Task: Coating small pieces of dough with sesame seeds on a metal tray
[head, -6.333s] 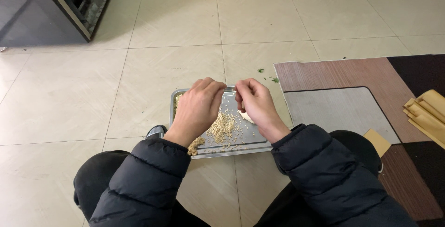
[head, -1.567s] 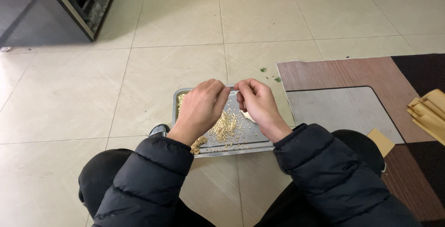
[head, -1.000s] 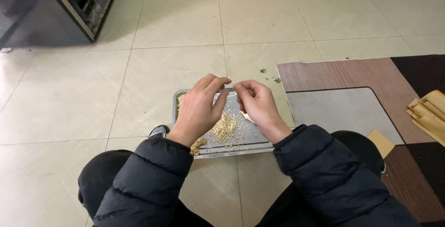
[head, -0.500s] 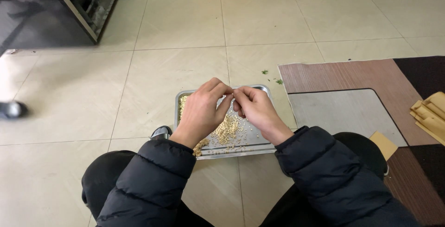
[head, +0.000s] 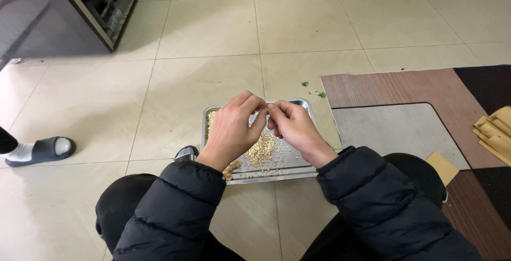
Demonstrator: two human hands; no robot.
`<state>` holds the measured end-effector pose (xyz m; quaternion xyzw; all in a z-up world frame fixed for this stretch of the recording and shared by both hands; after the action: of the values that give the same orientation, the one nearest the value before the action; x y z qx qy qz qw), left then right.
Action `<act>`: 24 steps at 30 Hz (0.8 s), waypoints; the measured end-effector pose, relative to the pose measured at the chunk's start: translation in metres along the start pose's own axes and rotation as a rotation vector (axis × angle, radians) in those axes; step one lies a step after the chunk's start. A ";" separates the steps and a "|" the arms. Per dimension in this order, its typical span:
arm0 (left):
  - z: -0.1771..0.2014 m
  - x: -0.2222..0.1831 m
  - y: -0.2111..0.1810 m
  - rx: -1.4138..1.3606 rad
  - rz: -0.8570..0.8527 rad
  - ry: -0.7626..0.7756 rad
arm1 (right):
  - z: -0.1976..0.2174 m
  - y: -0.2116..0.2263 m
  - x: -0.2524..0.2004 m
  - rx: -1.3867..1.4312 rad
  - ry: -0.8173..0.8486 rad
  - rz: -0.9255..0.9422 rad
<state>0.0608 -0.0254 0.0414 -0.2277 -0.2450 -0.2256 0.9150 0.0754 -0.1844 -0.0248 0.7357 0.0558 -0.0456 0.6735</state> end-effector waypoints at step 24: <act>-0.015 -0.001 0.005 0.108 0.015 0.140 | 0.021 0.008 0.003 0.071 -0.157 0.196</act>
<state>0.0681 -0.0292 0.0276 -0.1635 -0.1906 -0.2207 0.9424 0.0797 -0.2058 -0.0192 0.7552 -0.0709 -0.0392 0.6504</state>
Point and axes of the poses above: each hand's wrist, its own x-axis towards the middle knuckle, its own z-axis out of the back of the hand, y = z × x, the point moved 8 cm from there along x, towards the middle knuckle, and after that the axes turned 11 degrees about x, right-handed, at the moved point
